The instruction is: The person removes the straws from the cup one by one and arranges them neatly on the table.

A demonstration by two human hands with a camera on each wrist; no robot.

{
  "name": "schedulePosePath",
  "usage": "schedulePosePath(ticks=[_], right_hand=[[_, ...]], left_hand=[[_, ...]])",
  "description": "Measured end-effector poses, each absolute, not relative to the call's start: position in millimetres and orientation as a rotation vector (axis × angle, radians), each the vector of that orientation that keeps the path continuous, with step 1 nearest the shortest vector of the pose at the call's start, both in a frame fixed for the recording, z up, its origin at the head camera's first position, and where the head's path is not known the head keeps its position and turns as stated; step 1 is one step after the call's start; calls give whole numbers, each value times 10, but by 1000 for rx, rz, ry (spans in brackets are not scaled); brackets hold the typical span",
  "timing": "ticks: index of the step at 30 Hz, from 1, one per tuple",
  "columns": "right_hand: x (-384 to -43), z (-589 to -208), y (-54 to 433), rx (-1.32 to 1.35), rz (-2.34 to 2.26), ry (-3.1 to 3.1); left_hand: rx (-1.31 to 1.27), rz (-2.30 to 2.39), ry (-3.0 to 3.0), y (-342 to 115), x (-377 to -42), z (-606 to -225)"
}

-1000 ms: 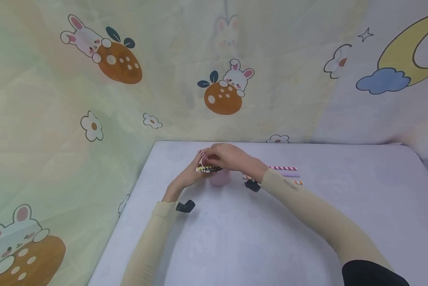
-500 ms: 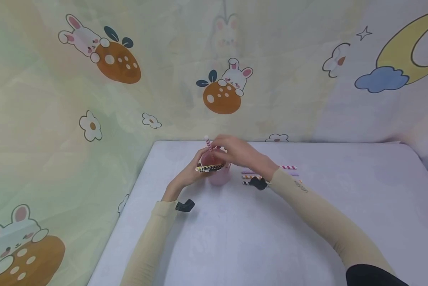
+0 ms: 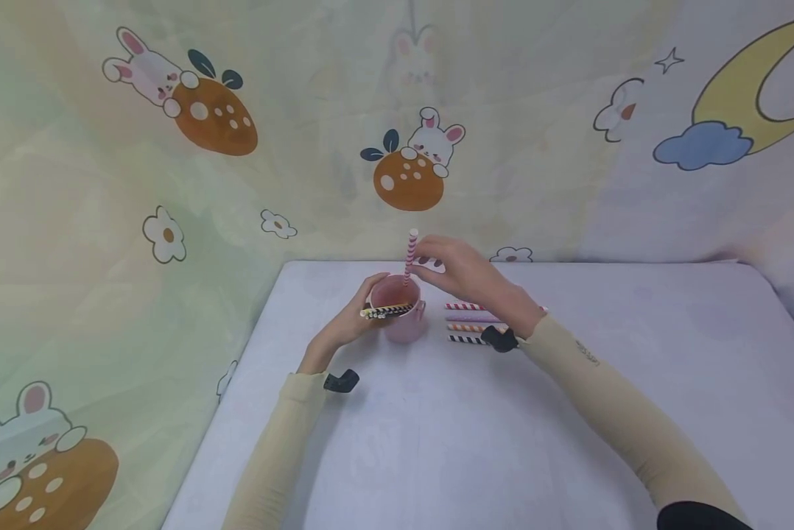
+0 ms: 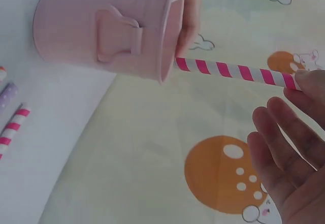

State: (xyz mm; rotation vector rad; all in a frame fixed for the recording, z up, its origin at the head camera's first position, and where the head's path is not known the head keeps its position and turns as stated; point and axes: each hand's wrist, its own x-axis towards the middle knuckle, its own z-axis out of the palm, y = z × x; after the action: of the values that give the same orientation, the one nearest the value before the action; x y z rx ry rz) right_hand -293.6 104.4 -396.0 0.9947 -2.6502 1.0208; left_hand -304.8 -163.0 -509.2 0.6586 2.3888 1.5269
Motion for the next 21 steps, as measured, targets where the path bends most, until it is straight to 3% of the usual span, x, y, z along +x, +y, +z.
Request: schedulePosePath(ticks=[10, 21], right_hand=[[-2835, -3818, 1291, 957, 1002, -2557], [-2721, -3928, 1549, 941, 700, -2774]], left_hand=[[616, 1498, 2388, -1643, -3045, -5095], [606, 1506, 2378, -1638, -3057, -5107]])
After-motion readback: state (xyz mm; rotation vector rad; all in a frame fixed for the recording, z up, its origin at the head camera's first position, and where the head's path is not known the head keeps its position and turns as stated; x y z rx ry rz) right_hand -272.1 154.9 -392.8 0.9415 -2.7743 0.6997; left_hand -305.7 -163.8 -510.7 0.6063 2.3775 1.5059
